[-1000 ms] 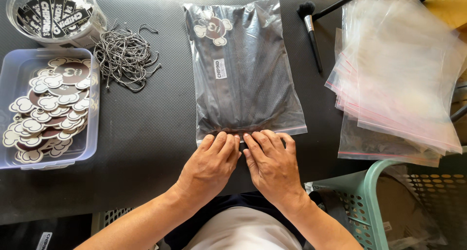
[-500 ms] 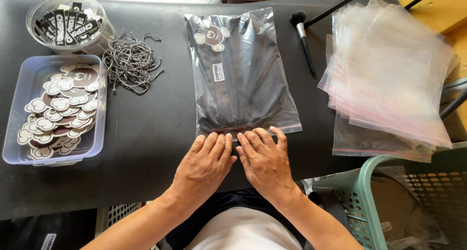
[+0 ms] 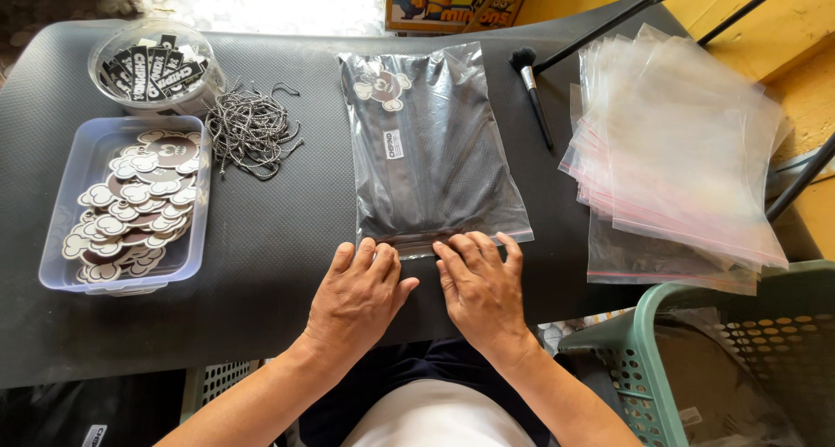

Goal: The person places a black pouch into a clear ziplock bag, seals it, and then adds a small rectangular sticker to the outside of the bag. The person then picks up a brush and wipes the surface of the sealed bag.

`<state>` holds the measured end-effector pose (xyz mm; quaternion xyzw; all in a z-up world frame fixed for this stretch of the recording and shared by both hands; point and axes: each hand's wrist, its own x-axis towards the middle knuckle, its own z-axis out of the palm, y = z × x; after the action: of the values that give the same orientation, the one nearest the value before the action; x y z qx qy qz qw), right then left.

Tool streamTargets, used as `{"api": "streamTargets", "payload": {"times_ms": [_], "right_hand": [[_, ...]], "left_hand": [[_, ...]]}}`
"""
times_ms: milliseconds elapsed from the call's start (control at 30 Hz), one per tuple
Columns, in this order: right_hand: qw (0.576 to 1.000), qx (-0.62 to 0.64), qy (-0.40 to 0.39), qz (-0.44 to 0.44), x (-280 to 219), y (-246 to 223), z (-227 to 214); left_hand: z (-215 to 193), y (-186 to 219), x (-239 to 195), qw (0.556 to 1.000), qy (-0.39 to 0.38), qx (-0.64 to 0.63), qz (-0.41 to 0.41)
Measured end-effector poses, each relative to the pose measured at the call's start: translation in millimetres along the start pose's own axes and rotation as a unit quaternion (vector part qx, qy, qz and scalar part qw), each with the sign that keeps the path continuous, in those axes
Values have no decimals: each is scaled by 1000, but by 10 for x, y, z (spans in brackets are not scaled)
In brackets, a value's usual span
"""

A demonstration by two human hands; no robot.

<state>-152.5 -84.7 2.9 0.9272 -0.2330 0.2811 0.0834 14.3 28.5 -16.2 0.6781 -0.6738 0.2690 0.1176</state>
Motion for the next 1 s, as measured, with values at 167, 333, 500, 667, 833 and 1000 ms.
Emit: {"api": "streamTargets", "payload": {"times_ms": [167, 333, 500, 667, 833, 1000], "right_hand": [[999, -10, 31, 22, -129, 172, 79], [998, -21, 22, 49, -174, 335, 41], [986, 26, 34, 162, -177, 690, 17], [967, 56, -14, 250, -10, 800, 28], [939, 72, -84, 326, 84, 1188, 381], [901, 169, -128, 378, 283, 1228, 386]], "left_hand": [[114, -2, 4, 989, 118, -81, -29], [25, -57, 8, 990, 111, -76, -30], [87, -228, 30, 974, 92, -168, -118], [80, -356, 350, 960, 53, -177, -211], [349, -554, 581, 924, -33, -252, -287], [655, -678, 546, 904, -124, -264, -313]]}}
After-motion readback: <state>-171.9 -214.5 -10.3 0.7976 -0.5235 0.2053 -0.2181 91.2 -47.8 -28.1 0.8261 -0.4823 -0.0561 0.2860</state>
